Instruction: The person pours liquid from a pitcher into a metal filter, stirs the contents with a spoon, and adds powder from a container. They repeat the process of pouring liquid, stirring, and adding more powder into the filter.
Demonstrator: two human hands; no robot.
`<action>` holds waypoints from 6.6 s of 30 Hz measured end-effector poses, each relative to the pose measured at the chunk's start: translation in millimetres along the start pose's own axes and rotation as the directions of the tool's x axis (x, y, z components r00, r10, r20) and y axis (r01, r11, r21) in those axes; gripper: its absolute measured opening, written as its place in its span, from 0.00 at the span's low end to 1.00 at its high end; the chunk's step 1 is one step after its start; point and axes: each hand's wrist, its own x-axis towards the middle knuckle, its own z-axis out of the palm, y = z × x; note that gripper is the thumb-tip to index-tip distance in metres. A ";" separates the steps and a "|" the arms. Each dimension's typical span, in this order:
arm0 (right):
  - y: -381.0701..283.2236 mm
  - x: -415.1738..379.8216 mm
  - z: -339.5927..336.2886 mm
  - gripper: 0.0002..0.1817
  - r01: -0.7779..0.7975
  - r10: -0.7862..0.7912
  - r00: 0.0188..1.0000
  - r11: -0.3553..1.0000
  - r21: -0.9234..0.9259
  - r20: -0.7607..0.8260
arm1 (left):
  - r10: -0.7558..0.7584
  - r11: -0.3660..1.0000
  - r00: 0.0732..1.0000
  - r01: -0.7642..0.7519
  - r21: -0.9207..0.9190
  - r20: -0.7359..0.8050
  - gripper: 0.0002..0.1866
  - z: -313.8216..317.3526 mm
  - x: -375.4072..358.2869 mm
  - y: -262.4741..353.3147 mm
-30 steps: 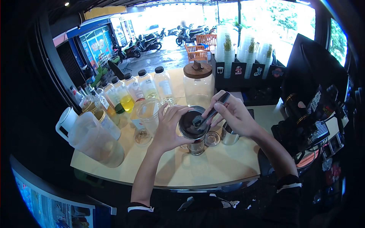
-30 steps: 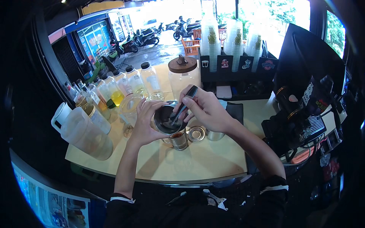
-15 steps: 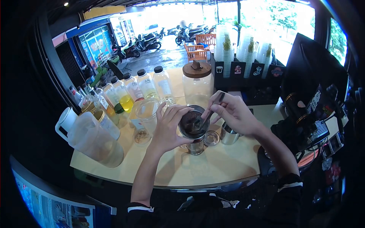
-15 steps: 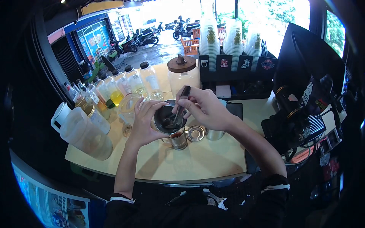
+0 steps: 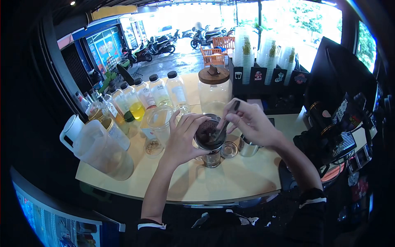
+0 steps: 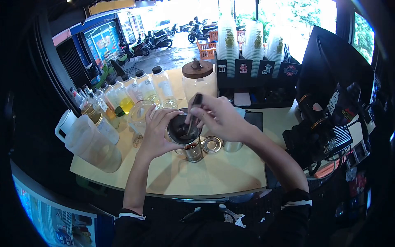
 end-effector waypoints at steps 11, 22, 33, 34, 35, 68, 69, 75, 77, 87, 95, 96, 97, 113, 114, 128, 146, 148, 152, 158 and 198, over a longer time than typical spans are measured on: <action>-10.8 22.5 -3.2 0.07 0.124 -0.088 0.987 0.948 -0.293 0.134 | 0.054 0.994 0.997 -0.059 0.093 0.048 0.44 0.5 4.1 3.8; -12.3 38.9 3.5 0.07 0.198 -0.164 0.971 0.959 -0.203 0.173 | 0.075 0.988 0.996 -0.081 0.129 0.046 0.37 -1.2 3.0 4.7; 8.6 24.9 13.2 0.09 -0.017 0.014 0.998 0.999 0.042 0.066 | 0.069 0.989 0.997 -0.072 0.127 0.032 0.43 2.1 -0.6 0.8; 12.8 22.3 14.4 0.09 -0.002 0.001 1.000 0.999 0.032 0.026 | 0.070 0.989 0.997 -0.074 0.127 0.033 0.43 2.6 -0.8 1.0; 15.0 20.4 14.7 0.09 0.013 -0.013 1.000 1.000 0.022 -0.013 | 0.046 0.992 0.998 -0.050 0.115 0.038 0.44 2.6 -1.0 1.2; 112.4 -135.0 48.6 0.14 0.051 -0.159 0.981 0.767 -0.640 -0.113 | -0.304 0.953 0.939 0.298 0.060 0.163 0.44 -6.2 9.5 4.7; 114.4 -138.1 48.9 0.15 0.132 -0.179 0.984 0.698 -0.704 0.007 | -0.310 0.951 0.938 0.305 0.054 0.158 0.44 -6.1 9.2 5.3; 124.2 -157.5 53.3 0.16 0.366 -0.171 0.930 0.517 -0.774 0.326 | -0.320 0.945 0.938 0.308 0.108 0.131 0.44 -2.3 5.2 3.9; 126.2 -161.0 56.2 0.16 0.366 -0.144 0.928 0.517 -0.774 0.342 | -0.334 0.941 0.933 0.324 0.095 0.133 0.44 -2.6 5.3 5.5; 121.1 -163.7 58.6 0.20 0.269 -0.088 0.954 0.673 -0.689 0.286 | -0.385 0.922 0.914 0.375 0.098 0.125 0.44 -1.8 3.4 10.7; 104.1 -147.3 16.3 0.13 0.049 -0.190 0.976 0.663 -0.747 -0.105 | -0.380 0.925 0.923 0.377 0.055 0.066 0.42 2.5 -1.9 10.0; 103.8 -141.6 7.4 0.12 -0.093 -0.184 0.938 0.681 -0.726 -0.293 | -0.349 0.936 0.937 0.347 0.061 0.018 0.42 3.7 -3.9 9.9; 103.7 -140.3 1.7 0.10 -0.226 -0.175 0.866 0.698 -0.679 -0.469 | -0.345 0.937 0.938 0.344 0.060 0.016 0.42 4.6 -5.4 9.8; 164.4 -142.7 -13.7 0.05 -0.352 0.443 0.787 0.894 0.277 -0.429 | -0.180 0.980 0.978 0.169 -0.109 -0.101 0.41 16.4 -10.9 1.6; 160.6 -137.4 -18.1 0.05 -0.352 0.431 0.800 0.900 0.255 -0.417 | -0.201 0.970 0.975 0.185 -0.158 -0.090 0.41 17.8 -11.0 0.6; 37.6 -16.8 -39.4 0.07 -0.069 0.095 0.926 0.994 0.083 -0.366 | -0.320 0.877 0.945 0.324 -0.354 0.071 0.41 25.6 -9.8 -12.0; -2.7 36.8 -20.0 0.12 -0.063 -0.011 0.981 0.925 -0.376 -0.192 | -0.335 0.857 0.933 0.360 -0.369 0.132 0.44 30.1 -10.7 -18.8; -3.3 38.7 -17.6 0.12 -0.050 -0.022 0.982 0.926 -0.375 -0.187 | -0.337 0.856 0.931 0.365 -0.365 0.142 0.45 29.3 -10.1 -17.7; -3.5 42.2 -15.0 0.13 -0.040 -0.028 0.985 0.924 -0.379 -0.172 | -0.359 0.832 0.919 0.395 -0.388 0.165 0.44 29.9 -9.9 -18.1; -0.4 45.1 -13.6 0.13 -0.030 -0.025 0.988 0.938 -0.346 -0.155 | -0.355 0.840 0.920 0.391 -0.376 0.165 0.45 29.3 -8.6 -17.6; 0.9 38.9 -21.1 0.13 -0.059 -0.001 0.987 0.925 -0.375 -0.158 | -0.300 0.929 0.941 0.326 -0.175 0.158 0.41 10.2 -0.4 -6.1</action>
